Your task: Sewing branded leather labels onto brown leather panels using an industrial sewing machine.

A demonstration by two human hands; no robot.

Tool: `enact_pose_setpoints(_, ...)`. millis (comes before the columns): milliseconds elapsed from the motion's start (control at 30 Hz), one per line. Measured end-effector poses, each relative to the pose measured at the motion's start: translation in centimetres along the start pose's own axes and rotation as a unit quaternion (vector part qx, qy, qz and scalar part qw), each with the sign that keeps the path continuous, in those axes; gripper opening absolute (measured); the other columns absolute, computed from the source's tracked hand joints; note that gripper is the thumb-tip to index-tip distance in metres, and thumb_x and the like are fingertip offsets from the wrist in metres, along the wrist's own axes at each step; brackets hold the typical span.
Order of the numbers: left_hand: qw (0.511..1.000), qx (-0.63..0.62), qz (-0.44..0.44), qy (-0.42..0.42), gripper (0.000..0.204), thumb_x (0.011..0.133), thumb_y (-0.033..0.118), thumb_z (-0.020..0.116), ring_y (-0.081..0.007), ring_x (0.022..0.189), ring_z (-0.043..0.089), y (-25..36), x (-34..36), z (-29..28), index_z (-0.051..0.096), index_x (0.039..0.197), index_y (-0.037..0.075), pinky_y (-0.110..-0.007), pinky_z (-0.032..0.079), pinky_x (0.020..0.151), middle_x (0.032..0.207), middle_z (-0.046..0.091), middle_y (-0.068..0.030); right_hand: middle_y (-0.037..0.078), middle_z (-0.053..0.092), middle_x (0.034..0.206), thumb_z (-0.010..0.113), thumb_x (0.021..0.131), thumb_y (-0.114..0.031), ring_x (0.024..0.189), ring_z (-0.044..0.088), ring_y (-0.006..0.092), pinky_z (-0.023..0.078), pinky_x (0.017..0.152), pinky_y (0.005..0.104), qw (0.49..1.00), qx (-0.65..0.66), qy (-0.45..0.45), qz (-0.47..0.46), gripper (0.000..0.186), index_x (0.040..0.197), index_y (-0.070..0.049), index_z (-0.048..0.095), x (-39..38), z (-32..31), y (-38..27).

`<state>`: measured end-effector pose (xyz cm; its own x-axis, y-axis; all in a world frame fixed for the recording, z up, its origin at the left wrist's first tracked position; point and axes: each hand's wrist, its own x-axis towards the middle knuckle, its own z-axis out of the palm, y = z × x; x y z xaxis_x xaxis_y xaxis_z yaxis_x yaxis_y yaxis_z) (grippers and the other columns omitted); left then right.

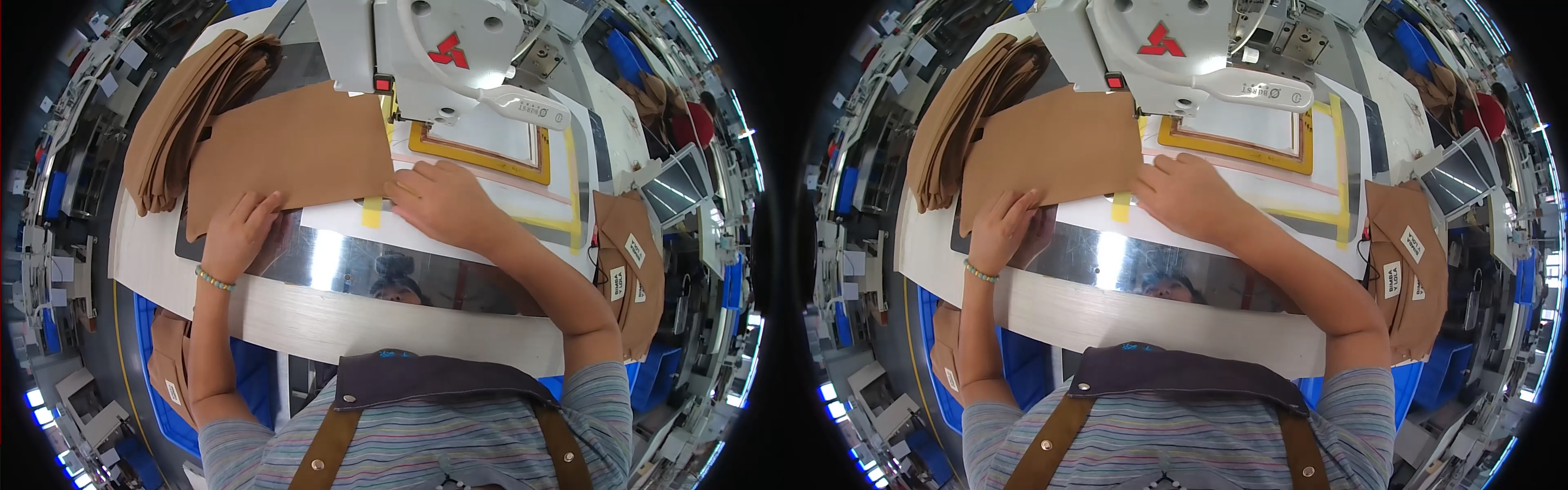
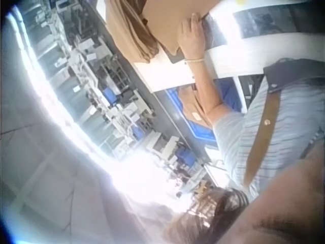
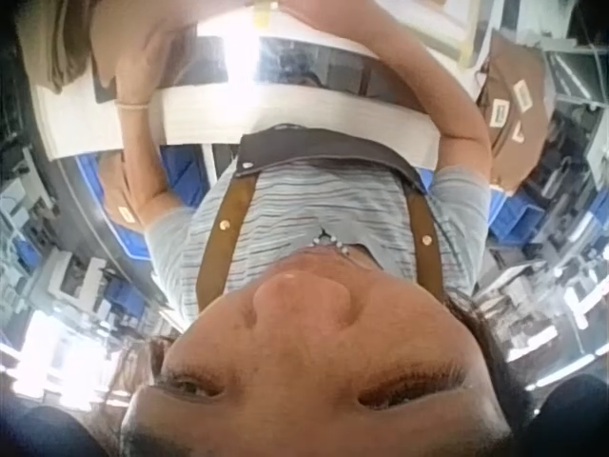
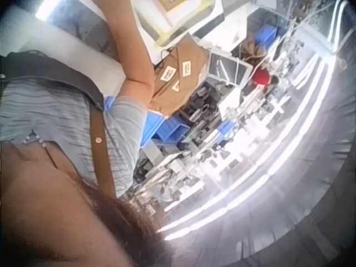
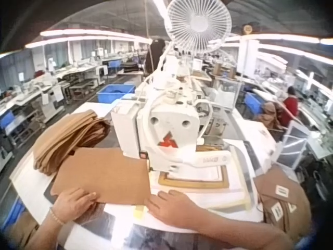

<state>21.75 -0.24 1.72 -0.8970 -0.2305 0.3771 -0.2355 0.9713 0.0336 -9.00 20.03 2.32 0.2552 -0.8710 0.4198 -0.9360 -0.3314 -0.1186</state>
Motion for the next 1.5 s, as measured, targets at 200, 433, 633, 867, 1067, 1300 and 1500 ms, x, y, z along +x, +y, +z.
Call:
enact_pose_setpoints(200,0.998,0.031,-0.048,0.017,0.020,0.088,0.001,0.076,-0.0305,0.092,0.069,-3.7,-5.6,-1.2,0.071,0.107,0.003,-0.042,0.057,0.079,0.102,0.070,-0.0090,0.003,0.067,0.098,0.074,0.085,-0.011,0.092,0.066,0.0156,0.051,0.067,0.0304,0.988,-0.127,0.000,-0.084,0.022,0.105,-0.006,0.072,1.0,3.7,-0.7)
enact_pose_setpoints(433,0.993,0.087,-0.071,0.025,0.023,0.089,-0.004,0.072,-0.0317,0.094,0.069,-7.1,-7.0,-1.1,0.073,0.111,0.002,-0.043,0.057,0.082,0.106,0.072,-0.0101,0.002,0.064,0.093,0.073,0.080,-0.011,0.092,0.065,0.0162,0.051,0.068,0.0298,0.981,-0.175,0.027,-0.073,0.012,0.092,-0.009,0.070,1.2,2.7,0.2)
enact_pose_setpoints(633,0.997,0.079,0.024,0.006,0.038,0.084,-0.001,0.068,-0.0306,0.099,0.067,-7.1,0.1,1.5,0.074,0.122,0.002,-0.042,0.055,0.085,0.113,0.071,-0.0096,0.001,0.064,0.094,0.072,0.080,-0.011,0.095,0.066,0.0180,0.054,0.073,0.0323,0.985,-0.167,0.027,-0.011,0.013,0.092,-0.009,0.070,-3.1,-0.3,3.0)
enact_pose_setpoints(867,0.975,0.012,0.221,0.028,0.044,0.085,0.005,0.067,-0.0262,0.101,0.065,-2.1,11.0,5.1,0.071,0.128,0.003,-0.038,0.054,0.088,0.114,0.068,-0.0085,0.004,0.061,0.091,0.071,0.078,-0.008,0.094,0.065,0.0204,0.056,0.074,0.0339,0.966,-0.245,-0.009,0.077,0.007,0.082,-0.007,0.066,-12.2,-6.0,5.8)
enact_pose_setpoints(1067,0.959,-0.017,0.284,0.004,0.044,0.086,0.005,0.067,-0.0270,0.102,0.065,1.8,15.5,8.6,0.070,0.129,0.007,-0.039,0.055,0.090,0.108,0.066,-0.0080,0.003,0.063,0.093,0.072,0.081,-0.006,0.093,0.065,0.0219,0.056,0.074,0.0341,0.949,-0.274,-0.010,0.157,0.006,0.087,-0.004,0.070,-18.3,-8.8,8.4)
enact_pose_setpoints(1300,0.986,-0.044,0.155,-0.035,0.052,0.091,0.004,0.066,-0.0327,0.126,0.062,4.3,12.8,7.8,0.064,0.144,0.007,-0.045,0.050,0.107,0.136,0.067,-0.0101,0.009,0.068,0.130,0.070,0.096,-0.019,0.129,0.059,0.0298,0.050,0.101,0.0450,0.917,-0.252,0.000,0.309,0.029,0.120,-0.002,0.075,-20.2,-7.5,5.8)
enact_pose_setpoints(1500,0.994,-0.050,0.061,-0.081,0.060,0.098,0.019,0.069,-0.0393,0.157,0.037,4.2,11.6,8.1,0.056,0.156,0.008,-0.050,0.033,0.128,0.169,0.046,-0.0104,0.013,0.055,0.158,0.062,0.108,-0.037,0.151,0.043,0.0349,0.036,0.121,0.0507,0.897,-0.214,0.017,0.386,0.048,0.142,-0.004,0.067,-22.2,-6.7,5.0)
